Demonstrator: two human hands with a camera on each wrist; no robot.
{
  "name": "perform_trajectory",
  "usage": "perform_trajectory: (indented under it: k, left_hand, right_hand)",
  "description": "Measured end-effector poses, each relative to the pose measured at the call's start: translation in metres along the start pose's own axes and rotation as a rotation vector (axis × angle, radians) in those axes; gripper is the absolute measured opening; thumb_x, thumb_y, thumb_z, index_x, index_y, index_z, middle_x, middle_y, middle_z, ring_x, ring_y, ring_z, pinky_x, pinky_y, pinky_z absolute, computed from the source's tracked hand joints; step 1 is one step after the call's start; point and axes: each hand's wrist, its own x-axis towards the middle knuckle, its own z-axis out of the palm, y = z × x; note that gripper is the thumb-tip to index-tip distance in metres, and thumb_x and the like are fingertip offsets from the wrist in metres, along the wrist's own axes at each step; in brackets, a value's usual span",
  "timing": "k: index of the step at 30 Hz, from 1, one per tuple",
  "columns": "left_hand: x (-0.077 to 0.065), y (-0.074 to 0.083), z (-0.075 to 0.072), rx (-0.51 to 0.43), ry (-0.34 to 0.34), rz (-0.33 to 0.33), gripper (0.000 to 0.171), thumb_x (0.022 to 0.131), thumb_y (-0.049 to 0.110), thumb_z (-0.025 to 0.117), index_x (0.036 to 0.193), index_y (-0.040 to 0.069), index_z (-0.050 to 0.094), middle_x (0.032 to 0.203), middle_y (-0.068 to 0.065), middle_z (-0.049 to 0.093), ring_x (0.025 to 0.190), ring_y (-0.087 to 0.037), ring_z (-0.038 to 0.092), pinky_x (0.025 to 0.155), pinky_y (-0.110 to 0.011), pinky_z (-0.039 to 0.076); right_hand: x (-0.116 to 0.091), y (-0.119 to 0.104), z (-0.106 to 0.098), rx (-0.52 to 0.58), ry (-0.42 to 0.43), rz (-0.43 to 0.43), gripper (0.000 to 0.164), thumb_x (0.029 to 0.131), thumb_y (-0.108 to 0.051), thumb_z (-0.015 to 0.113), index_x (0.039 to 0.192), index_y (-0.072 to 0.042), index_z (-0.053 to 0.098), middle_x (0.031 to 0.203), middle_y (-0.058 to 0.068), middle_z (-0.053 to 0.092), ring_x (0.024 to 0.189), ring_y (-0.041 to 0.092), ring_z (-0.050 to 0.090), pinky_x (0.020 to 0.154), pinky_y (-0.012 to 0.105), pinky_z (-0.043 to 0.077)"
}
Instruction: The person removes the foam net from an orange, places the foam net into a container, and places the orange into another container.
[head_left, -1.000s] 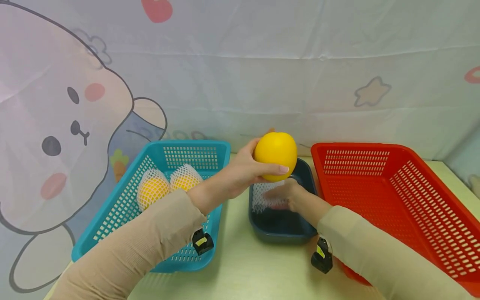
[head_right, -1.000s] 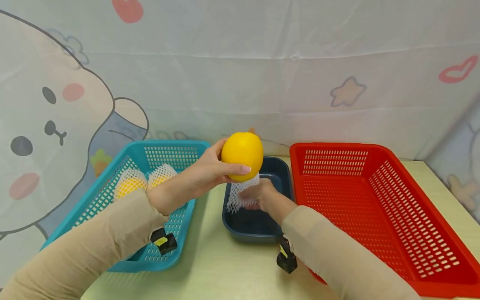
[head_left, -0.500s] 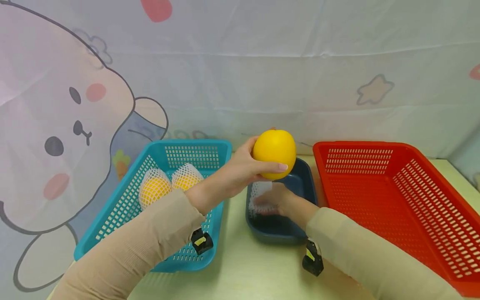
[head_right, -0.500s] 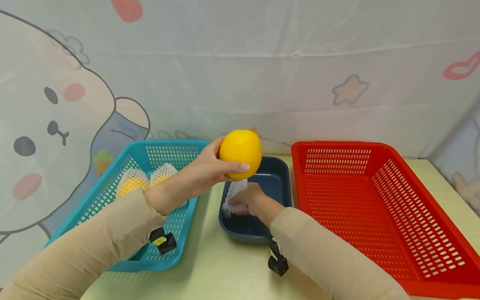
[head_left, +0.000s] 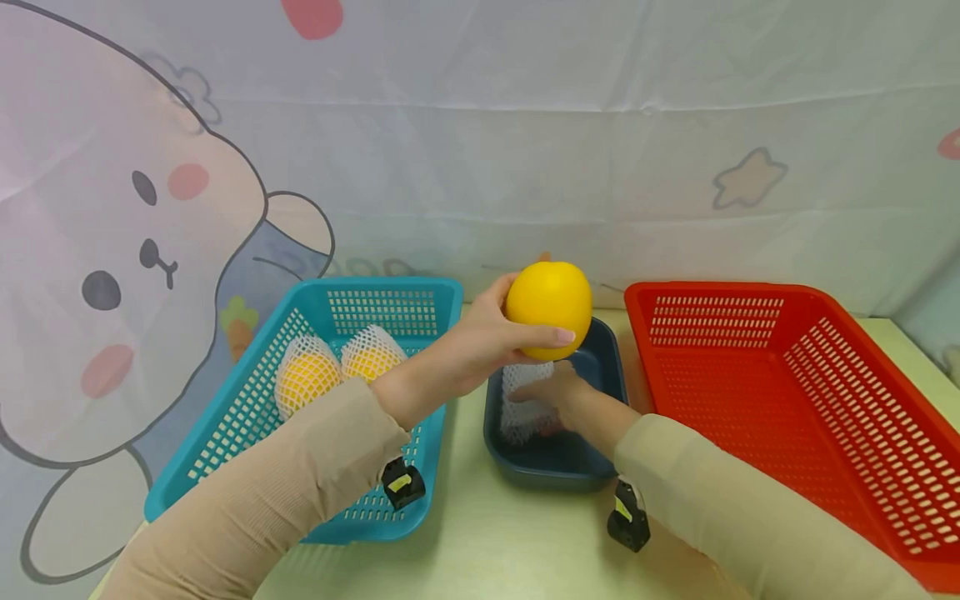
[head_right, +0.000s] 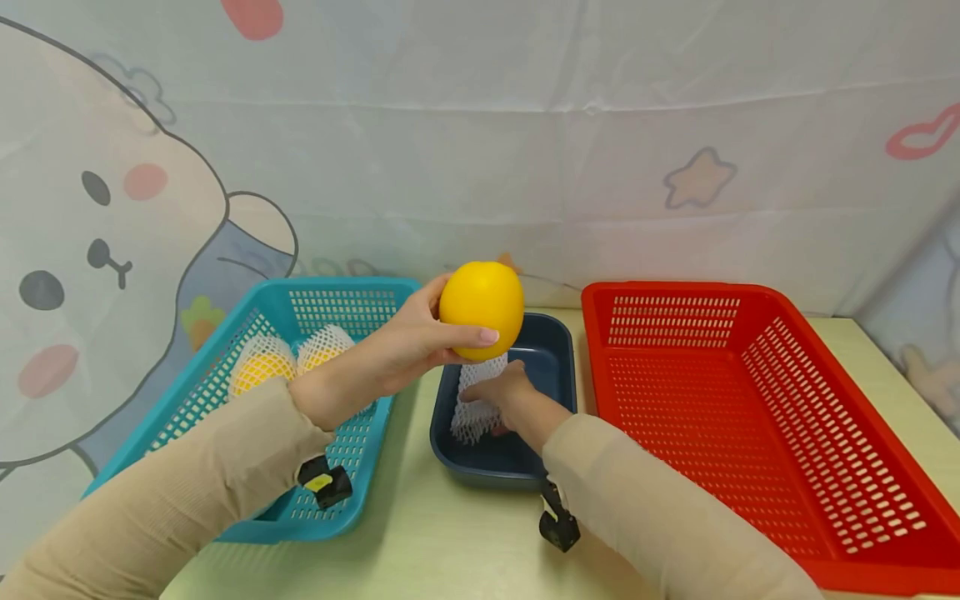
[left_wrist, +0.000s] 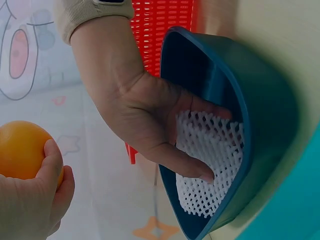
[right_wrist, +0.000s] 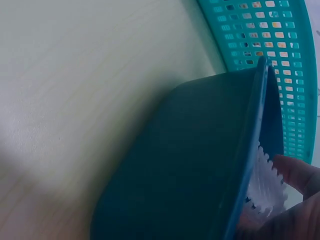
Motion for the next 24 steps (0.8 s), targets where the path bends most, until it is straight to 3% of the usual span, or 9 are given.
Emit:
perform_trajectory:
  k: [8, 12, 15, 18, 20, 22, 24]
  left_hand:
    - [0.001, 0.0, 0.0, -0.001, -0.014, 0.018, 0.068, 0.08, 0.006, 0.071, 0.136, 0.016, 0.034, 0.125, -0.01, 0.044, 0.107, -0.029, 0.05, 0.083, -0.038, 0.051]
    - [0.001, 0.0, 0.0, -0.004, -0.015, 0.023, 0.067, 0.08, 0.005, 0.07, 0.136, 0.017, 0.035, 0.125, -0.01, 0.044, 0.107, -0.029, 0.05, 0.083, -0.038, 0.051]
    - [0.001, 0.0, 0.0, -0.004, -0.013, 0.015, 0.066, 0.08, 0.006, 0.07, 0.135, 0.015, 0.035, 0.125, -0.01, 0.044, 0.107, -0.029, 0.049, 0.084, -0.038, 0.05]
    - [0.001, 0.001, 0.0, -0.005, -0.007, 0.006, 0.067, 0.08, 0.007, 0.07, 0.135, 0.014, 0.034, 0.125, -0.011, 0.044, 0.108, -0.029, 0.048, 0.085, -0.038, 0.05]
    - [0.001, 0.003, 0.0, -0.01, 0.003, 0.008, 0.067, 0.08, 0.006, 0.07, 0.136, 0.014, 0.033, 0.125, -0.011, 0.044, 0.109, -0.029, 0.047, 0.085, -0.038, 0.05]
    - [0.0, 0.007, 0.0, -0.018, 0.007, 0.015, 0.069, 0.08, 0.006, 0.07, 0.137, 0.015, 0.032, 0.125, -0.011, 0.043, 0.109, -0.03, 0.046, 0.085, -0.04, 0.049]
    - [-0.001, 0.009, 0.0, -0.021, 0.009, 0.023, 0.069, 0.081, 0.006, 0.069, 0.138, 0.015, 0.031, 0.125, -0.011, 0.043, 0.109, -0.029, 0.046, 0.085, -0.04, 0.05]
  right_hand:
    - [-0.005, -0.003, -0.002, -0.01, 0.02, 0.023, 0.08, 0.085, -0.007, 0.064, 0.14, -0.001, 0.006, 0.14, 0.023, 0.019, 0.119, 0.041, 0.029, 0.092, 0.057, 0.041]
    - [-0.007, -0.005, -0.002, -0.04, 0.017, 0.006, 0.08, 0.085, -0.007, 0.063, 0.14, 0.002, 0.005, 0.143, 0.023, 0.015, 0.122, 0.039, 0.024, 0.102, 0.056, 0.03]
    - [-0.008, -0.009, -0.005, -0.048, 0.022, -0.103, 0.065, 0.086, -0.003, 0.06, 0.136, 0.001, 0.019, 0.138, 0.02, 0.024, 0.12, 0.037, 0.028, 0.104, 0.055, 0.027]
    - [-0.01, -0.017, -0.01, -0.061, 0.035, -0.208, 0.037, 0.088, -0.004, 0.06, 0.119, -0.002, 0.039, 0.122, 0.014, 0.039, 0.113, 0.033, 0.035, 0.1, 0.053, 0.031]
    - [-0.012, -0.024, -0.014, -0.077, 0.032, -0.257, 0.025, 0.091, -0.011, 0.06, 0.11, -0.004, 0.045, 0.113, 0.011, 0.043, 0.108, 0.031, 0.04, 0.097, 0.052, 0.034]
    - [-0.016, -0.03, -0.018, -0.073, 0.028, -0.256, 0.025, 0.092, -0.02, 0.06, 0.108, -0.006, 0.046, 0.11, 0.009, 0.044, 0.108, 0.03, 0.041, 0.097, 0.052, 0.034]
    - [-0.021, -0.037, -0.024, -0.07, 0.02, -0.216, 0.035, 0.094, -0.024, 0.057, 0.12, -0.006, 0.042, 0.122, 0.012, 0.042, 0.116, 0.033, 0.038, 0.099, 0.056, 0.032]
